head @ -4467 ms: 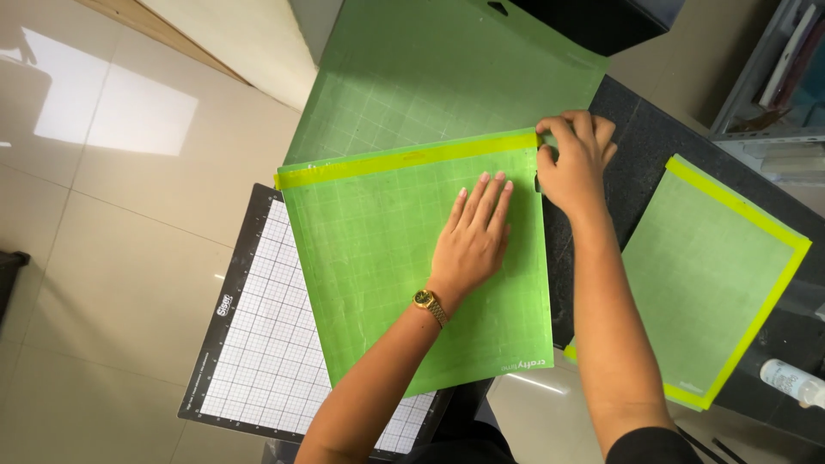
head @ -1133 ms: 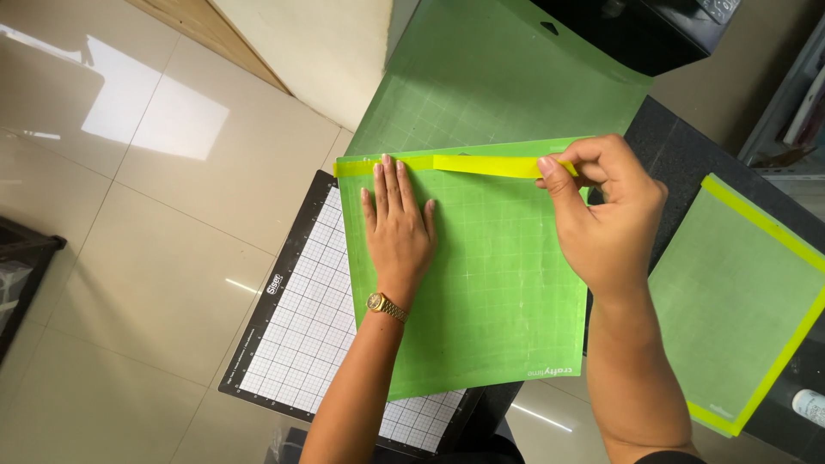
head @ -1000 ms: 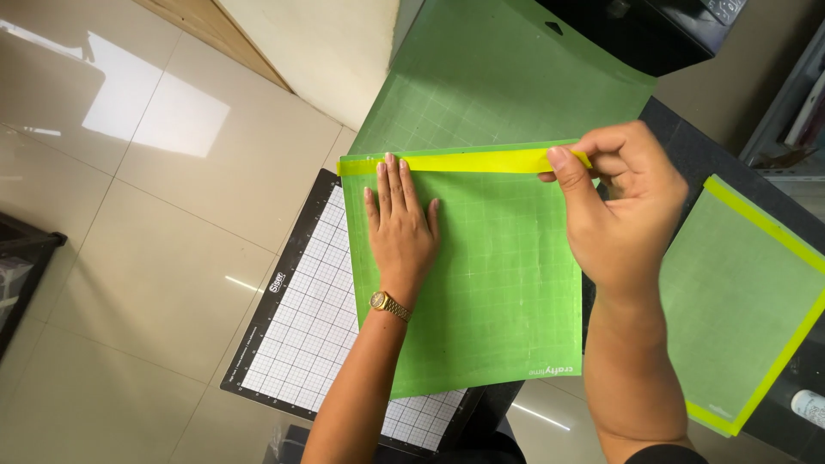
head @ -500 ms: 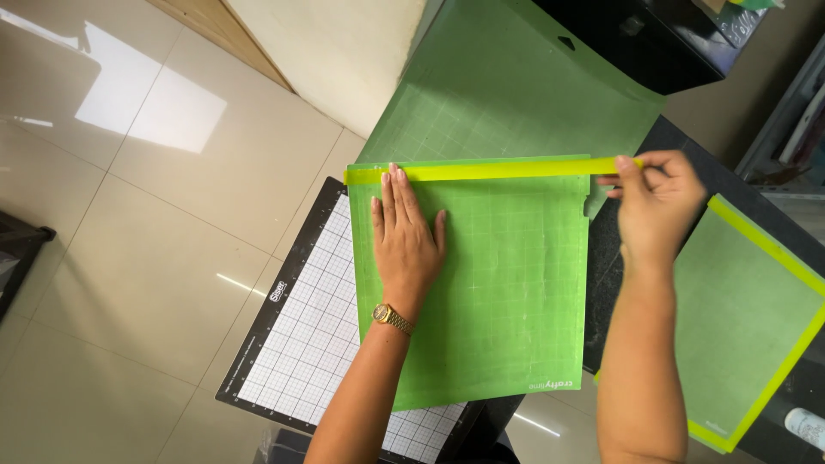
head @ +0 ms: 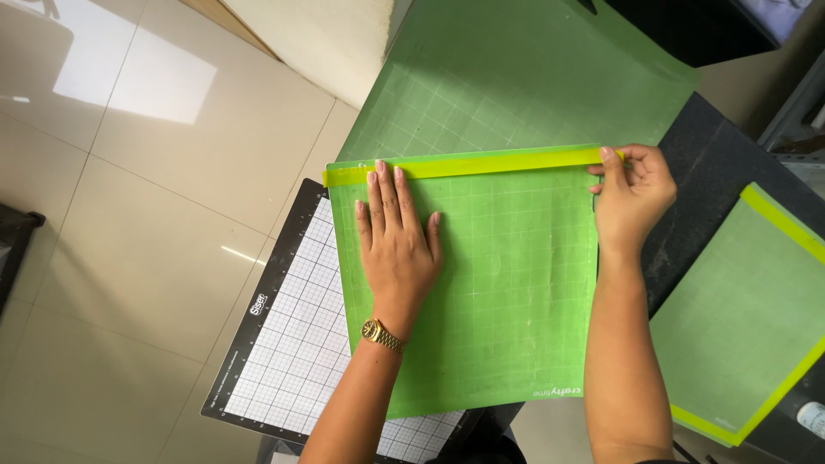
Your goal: Applying yellow adhesive tape to the edges of green cutting mats on a workshop table.
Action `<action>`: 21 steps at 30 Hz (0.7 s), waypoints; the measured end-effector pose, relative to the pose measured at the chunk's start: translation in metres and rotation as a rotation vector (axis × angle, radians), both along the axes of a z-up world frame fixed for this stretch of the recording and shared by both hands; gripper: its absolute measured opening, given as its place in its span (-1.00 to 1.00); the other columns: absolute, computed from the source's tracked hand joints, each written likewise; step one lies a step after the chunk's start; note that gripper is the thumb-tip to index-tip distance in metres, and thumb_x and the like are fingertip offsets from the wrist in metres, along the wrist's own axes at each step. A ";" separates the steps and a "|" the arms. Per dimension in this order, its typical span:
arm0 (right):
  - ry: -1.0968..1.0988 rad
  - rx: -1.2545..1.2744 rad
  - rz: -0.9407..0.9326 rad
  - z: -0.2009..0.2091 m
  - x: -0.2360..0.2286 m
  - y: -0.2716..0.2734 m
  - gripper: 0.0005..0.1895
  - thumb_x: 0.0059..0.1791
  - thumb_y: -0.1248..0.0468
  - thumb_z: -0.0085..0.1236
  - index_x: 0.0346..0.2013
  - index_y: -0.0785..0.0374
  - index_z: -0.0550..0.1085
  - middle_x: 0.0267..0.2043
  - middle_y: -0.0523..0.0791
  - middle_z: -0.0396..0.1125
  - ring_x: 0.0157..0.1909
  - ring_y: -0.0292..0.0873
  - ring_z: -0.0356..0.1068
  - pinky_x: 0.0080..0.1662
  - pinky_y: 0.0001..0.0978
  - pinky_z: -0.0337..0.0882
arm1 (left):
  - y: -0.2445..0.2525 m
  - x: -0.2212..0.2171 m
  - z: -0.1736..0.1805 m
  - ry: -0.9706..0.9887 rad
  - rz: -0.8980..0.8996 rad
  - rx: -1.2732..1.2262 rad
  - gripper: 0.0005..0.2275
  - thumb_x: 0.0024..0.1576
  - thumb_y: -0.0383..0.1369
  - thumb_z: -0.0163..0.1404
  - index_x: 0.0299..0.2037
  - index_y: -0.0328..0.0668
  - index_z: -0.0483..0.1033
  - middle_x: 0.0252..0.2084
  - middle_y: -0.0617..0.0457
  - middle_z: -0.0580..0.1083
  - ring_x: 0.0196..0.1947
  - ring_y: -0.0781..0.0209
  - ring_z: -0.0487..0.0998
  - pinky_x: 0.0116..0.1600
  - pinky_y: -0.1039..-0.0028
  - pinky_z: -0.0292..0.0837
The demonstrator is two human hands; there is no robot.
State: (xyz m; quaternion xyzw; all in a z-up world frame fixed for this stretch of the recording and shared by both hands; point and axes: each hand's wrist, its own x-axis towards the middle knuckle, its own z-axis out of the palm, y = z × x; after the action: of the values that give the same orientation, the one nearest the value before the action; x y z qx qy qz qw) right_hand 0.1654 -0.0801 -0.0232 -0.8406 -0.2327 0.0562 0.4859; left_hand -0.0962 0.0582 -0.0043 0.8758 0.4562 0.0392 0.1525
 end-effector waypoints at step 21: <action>-0.062 -0.016 -0.004 0.008 -0.015 0.009 -0.85 0.18 0.62 0.14 -0.18 0.41 0.39 -0.11 0.14 0.47 -0.28 -0.11 0.52 -0.42 -0.46 0.46 | 0.005 0.001 0.006 0.091 -0.028 0.001 -0.44 0.38 -0.03 -0.43 0.52 -0.16 0.06 0.55 -0.17 0.04 0.57 -0.02 0.03 0.55 0.08 -0.22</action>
State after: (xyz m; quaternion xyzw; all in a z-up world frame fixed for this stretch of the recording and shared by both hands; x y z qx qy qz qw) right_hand 0.1505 -0.0710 -0.0148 -0.8463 -0.2455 0.0312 0.4717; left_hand -0.0955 0.0632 0.0018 0.8830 0.4505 -0.0027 0.1314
